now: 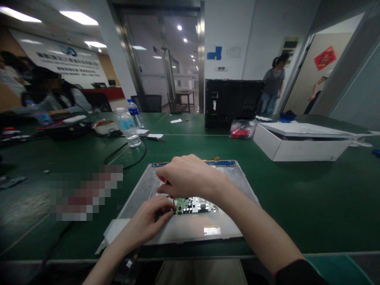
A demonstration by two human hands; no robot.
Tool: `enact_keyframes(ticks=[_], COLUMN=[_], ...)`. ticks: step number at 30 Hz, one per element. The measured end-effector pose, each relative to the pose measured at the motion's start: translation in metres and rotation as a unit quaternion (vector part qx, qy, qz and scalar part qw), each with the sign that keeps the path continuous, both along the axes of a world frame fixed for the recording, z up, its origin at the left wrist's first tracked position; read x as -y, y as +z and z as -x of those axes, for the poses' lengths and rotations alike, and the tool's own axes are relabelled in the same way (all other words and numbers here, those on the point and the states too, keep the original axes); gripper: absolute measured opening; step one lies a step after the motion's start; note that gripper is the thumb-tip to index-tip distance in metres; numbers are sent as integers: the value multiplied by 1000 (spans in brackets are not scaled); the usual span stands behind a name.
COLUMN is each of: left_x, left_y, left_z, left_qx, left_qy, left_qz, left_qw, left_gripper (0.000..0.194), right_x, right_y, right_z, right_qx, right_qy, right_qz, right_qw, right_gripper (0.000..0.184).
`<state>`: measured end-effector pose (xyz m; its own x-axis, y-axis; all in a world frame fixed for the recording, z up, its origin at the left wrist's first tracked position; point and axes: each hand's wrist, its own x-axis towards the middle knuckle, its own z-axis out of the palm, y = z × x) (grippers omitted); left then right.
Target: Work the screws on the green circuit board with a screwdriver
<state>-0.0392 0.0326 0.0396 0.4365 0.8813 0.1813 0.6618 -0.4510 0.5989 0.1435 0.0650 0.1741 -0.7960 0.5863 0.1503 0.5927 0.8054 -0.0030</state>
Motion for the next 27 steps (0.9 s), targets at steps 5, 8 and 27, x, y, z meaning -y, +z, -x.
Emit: enact_keyframes(ticks=[5,8,27], left_x=[1,1,-2], left_y=[2,1,0], left_z=[-1,-1,0], left_qx=[-1,3,9], left_qy=[8,5,-21], left_qz=[-7,-4,0], left_qw=[1000,1000,1000], left_gripper=[10,10,13], right_x=[2,3,3], right_y=[0,2,4], right_z=[0,-1,-1], right_qx=[2,7,4], right_qy=[7,-2,9], right_qz=[-5,1,37], right_qw=[1000,1000,999], right_gripper=[15,17,18])
